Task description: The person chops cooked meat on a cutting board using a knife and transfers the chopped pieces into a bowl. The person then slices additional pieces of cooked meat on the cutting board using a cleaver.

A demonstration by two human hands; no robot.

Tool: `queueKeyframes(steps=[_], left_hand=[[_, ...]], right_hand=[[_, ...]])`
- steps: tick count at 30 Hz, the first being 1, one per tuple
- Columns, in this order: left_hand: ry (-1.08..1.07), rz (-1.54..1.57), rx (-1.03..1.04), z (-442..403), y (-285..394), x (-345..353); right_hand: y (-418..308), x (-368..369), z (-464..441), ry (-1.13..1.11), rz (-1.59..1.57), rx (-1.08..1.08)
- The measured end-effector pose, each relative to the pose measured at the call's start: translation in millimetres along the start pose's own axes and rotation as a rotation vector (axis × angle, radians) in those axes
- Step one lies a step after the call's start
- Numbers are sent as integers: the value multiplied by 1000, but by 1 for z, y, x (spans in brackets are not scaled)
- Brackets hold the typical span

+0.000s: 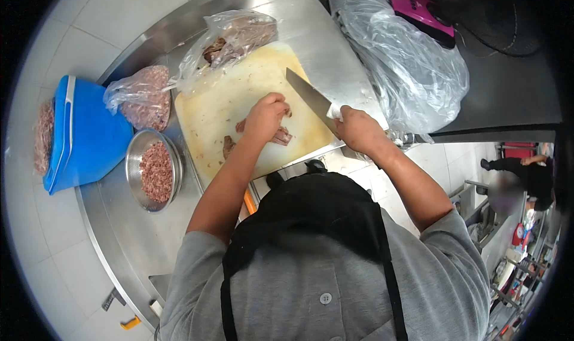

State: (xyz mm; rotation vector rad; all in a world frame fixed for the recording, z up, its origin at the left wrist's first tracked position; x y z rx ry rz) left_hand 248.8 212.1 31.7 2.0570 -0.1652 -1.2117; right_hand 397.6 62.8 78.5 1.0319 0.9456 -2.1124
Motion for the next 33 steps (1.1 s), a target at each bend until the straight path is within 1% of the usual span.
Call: queueKeyframes(steps=[2, 4, 6, 7, 8, 9, 10, 11, 12, 13, 15, 18, 21, 23, 24, 25, 26, 27, 28, 29, 30, 31, 32, 33], left_hand=[[1, 16, 48, -3, 0, 5], [-30, 4, 80, 1, 3, -1], [-42, -64, 119, 4, 21, -17], [-240, -91, 35, 6, 9, -5], [-236, -55, 29, 9, -3, 0], [-203, 28, 27, 2, 0, 3], [-223, 72, -68, 3, -18, 10], [-169, 8, -48, -5, 8, 1], [-105, -3, 6, -6, 4, 6], [-117, 22, 45, -6, 4, 13], [-42, -74, 70, -8, 3, 10], [-25, -2, 109, -6, 9, 9], [-20, -61, 146, -4, 7, 10], [-68, -40, 126, -3, -9, 23], [-176, 83, 47, -8, 0, 22], [-205, -23, 159, -3, -3, 29], [-232, 0, 28, -3, -10, 28], [-186, 18, 32, -4, -8, 27], [-147, 15, 11, 0, -25, 35], [-43, -20, 77, 5, -14, 15], [23, 14, 131, -5, -2, 18], [48, 22, 188, -10, 10, 19], [61, -1, 149, -4, 1, 14], [73, 19, 149, -8, 8, 18]], right_hand=[[12, -1, 3, 18, -7, 18], [10, 2, 8, 1, -49, -1], [6, 4, 13, -86, -110, 35], [2, 11, 10, -105, -90, -6], [7, 26, 4, -150, -140, 28], [12, 41, -12, -33, -71, -68], [-3, 29, -2, -4, -50, -134], [1, 37, -8, -19, -88, -65], [-2, 32, -3, -15, -72, -81], [-7, 25, 3, -4, -84, -71], [-11, 13, 9, 10, -95, -61], [-20, 16, 14, -25, -54, -65], [-25, 20, 16, -54, 14, -117], [-18, 22, 15, -41, 46, -55], [-25, 17, 29, -154, 73, -116], [-25, 18, 29, -147, 101, -145], [-19, 4, 37, -126, -21, 6], [-19, 9, 35, -259, 34, 50], [-15, 16, 27, -137, 119, -69], [-25, 22, 23, -181, 116, -61], [-19, 8, 26, -186, 131, -1], [-23, 2, 28, -195, 133, -24], [-31, 2, 24, -222, 133, -7], [-24, -3, 27, -229, 129, 48]])
Point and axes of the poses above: each hand's wrist, its own z-axis away from the middle knuckle, its own x-axis out of the palm, y = z × x, the point moved 10 cm from there along -z, towards the middle knuckle, and after that the axes turned 1 degree about z, right-handed, at the moved point
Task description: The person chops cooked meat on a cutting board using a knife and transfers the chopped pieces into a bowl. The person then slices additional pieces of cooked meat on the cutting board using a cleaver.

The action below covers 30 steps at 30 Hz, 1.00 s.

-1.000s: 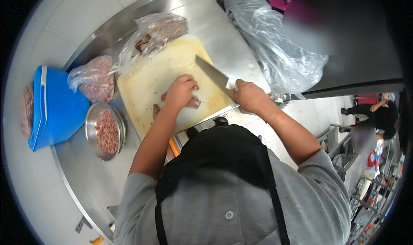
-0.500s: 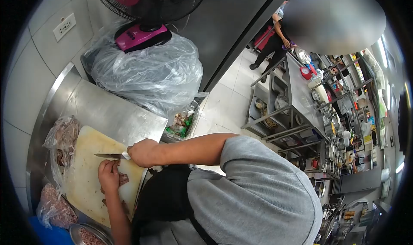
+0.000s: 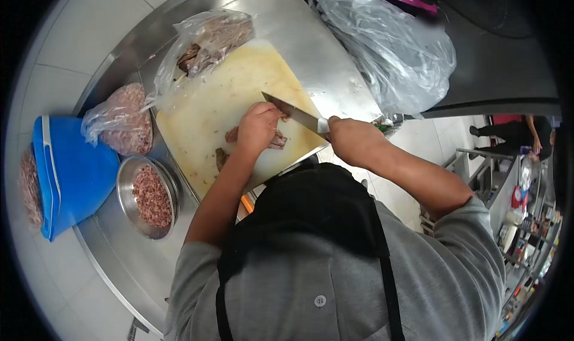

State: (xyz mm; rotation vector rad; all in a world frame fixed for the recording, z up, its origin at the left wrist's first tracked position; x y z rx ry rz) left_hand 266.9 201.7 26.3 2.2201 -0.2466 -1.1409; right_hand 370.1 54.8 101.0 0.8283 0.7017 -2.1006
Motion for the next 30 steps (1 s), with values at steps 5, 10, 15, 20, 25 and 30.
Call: queueKeyframes(steps=[5, 10, 15, 20, 25, 30], left_hand=[[15, -55, -15, 1, 7, 2], [19, -41, 26, -1, 9, -6], [19, -35, 43, 0, 8, -6], [51, -20, 45, 1, 6, -6], [-91, 54, -79, -5, -10, -10], [-360, -260, -264, 9, -27, -77]], right_hand=[[-1, 23, -37, 120, -42, -36], [-1, 3, -14, 149, -31, -74], [0, 9, 2, 66, -30, -16], [-2, 18, -14, 42, -112, -36], [1, 31, -36, 126, -175, -29], [7, 5, -18, 226, -95, -91]])
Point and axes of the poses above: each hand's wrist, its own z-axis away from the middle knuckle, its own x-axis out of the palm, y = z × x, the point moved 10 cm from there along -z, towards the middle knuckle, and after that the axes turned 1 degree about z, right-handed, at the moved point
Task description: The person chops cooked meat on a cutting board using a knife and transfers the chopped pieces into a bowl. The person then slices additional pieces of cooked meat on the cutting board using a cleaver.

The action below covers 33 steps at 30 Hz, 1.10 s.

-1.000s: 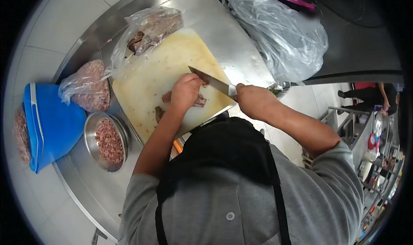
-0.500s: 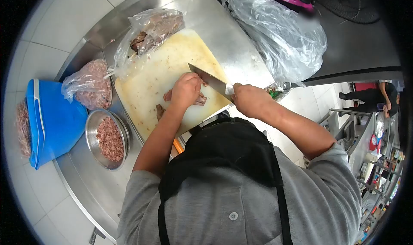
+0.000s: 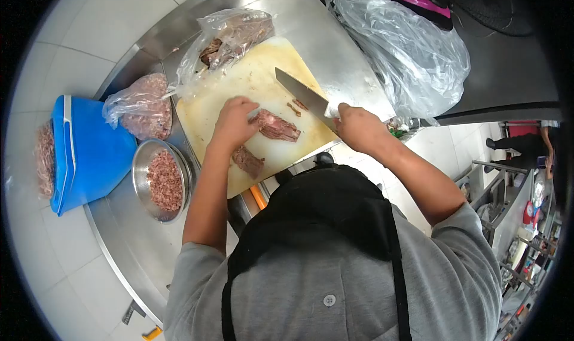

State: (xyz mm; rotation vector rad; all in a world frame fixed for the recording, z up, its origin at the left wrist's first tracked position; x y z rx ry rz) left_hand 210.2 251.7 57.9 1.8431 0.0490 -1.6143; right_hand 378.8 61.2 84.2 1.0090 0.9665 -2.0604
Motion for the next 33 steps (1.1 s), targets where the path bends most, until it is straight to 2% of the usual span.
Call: queueKeyframes(steps=[2, 7, 9, 10, 12, 15, 17, 19, 23, 26, 28, 33], left_hand=[[-19, -14, -27, 13, -11, 16], [-59, -17, -130, 18, -23, 20], [104, 98, -55, 19, -13, 0], [106, 97, -65, 18, -8, 0], [88, 99, 166, 11, 31, 7], [19, 10, 157, 11, 37, 37], [41, 76, 126, 25, 42, 36], [275, 127, -206, 48, 20, 21], [240, 161, -231, 57, 11, 46], [342, 225, -242, 61, 7, 37], [394, 206, -61, 63, 29, 19], [415, 160, 90, 57, 33, 26]], right_hand=[[-4, -6, 7, 20, -4, -16], [-7, 22, 6, -127, 3, -33], [-4, 23, 2, -116, -8, -34], [-3, 25, 1, -116, -18, -32], [-4, 29, 0, -121, -26, -35], [-7, 26, 0, -111, 6, -53], [-16, 20, 5, -107, 72, -86], [-20, 23, 9, -92, 98, -93], [-40, 28, 16, -59, 169, -167], [-43, 27, 18, -45, 181, -163], [-48, 19, 15, -33, 191, -164], [-50, 14, 13, -77, 165, -120]])
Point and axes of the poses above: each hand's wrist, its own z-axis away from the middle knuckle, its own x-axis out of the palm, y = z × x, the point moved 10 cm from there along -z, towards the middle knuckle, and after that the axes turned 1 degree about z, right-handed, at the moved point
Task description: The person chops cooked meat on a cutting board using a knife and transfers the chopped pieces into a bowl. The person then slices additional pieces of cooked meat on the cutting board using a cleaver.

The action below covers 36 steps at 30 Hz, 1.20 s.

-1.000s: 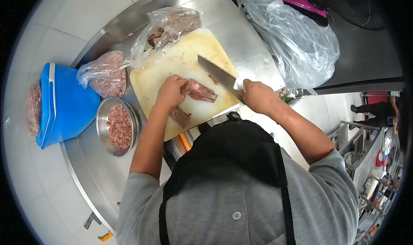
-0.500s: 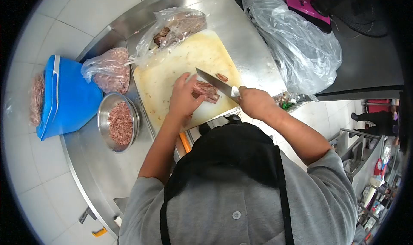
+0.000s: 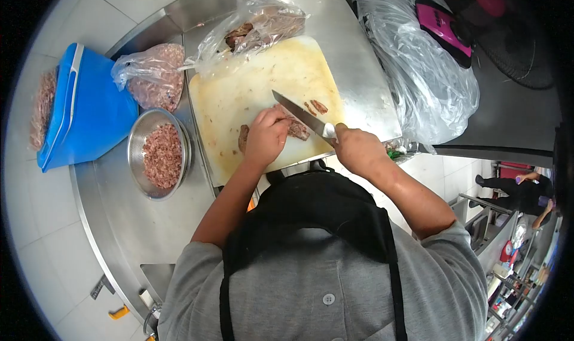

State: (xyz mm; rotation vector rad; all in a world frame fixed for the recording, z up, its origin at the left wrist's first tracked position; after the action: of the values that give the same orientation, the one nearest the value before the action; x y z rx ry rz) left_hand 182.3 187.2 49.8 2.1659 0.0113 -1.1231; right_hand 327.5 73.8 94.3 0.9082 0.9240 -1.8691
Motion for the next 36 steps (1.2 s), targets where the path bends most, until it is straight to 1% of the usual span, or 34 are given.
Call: queueKeyframes(steps=[5, 8, 9, 10, 13, 16, 18, 21, 23, 24, 25, 27, 31, 33, 34, 36], left_hand=[[25, 58, 25, -6, -2, 3], [12, 91, -23, -7, -10, 11], [40, 99, -37, -6, -12, 8], [69, 106, -53, -4, -14, 5], [64, 110, -115, -2, -18, 8], [100, 110, -93, 1, -16, 8], [69, 107, -121, 2, -16, 9], [80, 84, -107, -5, -13, 5], [91, 76, -70, -4, -7, 0], [57, 66, -66, -2, -8, 0], [16, 58, -64, 0, -9, 2], [33, 69, -52, 0, -10, 3], [60, 115, -85, 3, -17, 8], [40, 109, -90, 7, -18, 10], [45, 96, -89, 3, -17, 10], [25, 113, -92, 3, -15, 8]], right_hand=[[-9, -8, 0, -13, 36, -16], [-19, -3, -5, -35, 58, -43], [-24, -5, -7, -31, 74, -63], [-25, -9, -6, -38, 74, -57], [-25, -12, -3, -115, 127, -26], [-22, 3, -15, -114, 86, -54], [-34, 18, -37, 6, -26, -115], [-30, 16, -51, -19, 11, -101], [-28, 10, -42, -21, 40, -93], [-27, 0, -33, -11, 39, -94], [-27, -8, -20, -37, 52, -98], [-27, -19, 1, -117, 83, -82], [-25, 4, -10, -144, 45, -61], [-31, 23, -37, -53, -25, -77], [-24, 26, -45, -47, -21, -78], [-26, 26, -49, 42, -15, -143]])
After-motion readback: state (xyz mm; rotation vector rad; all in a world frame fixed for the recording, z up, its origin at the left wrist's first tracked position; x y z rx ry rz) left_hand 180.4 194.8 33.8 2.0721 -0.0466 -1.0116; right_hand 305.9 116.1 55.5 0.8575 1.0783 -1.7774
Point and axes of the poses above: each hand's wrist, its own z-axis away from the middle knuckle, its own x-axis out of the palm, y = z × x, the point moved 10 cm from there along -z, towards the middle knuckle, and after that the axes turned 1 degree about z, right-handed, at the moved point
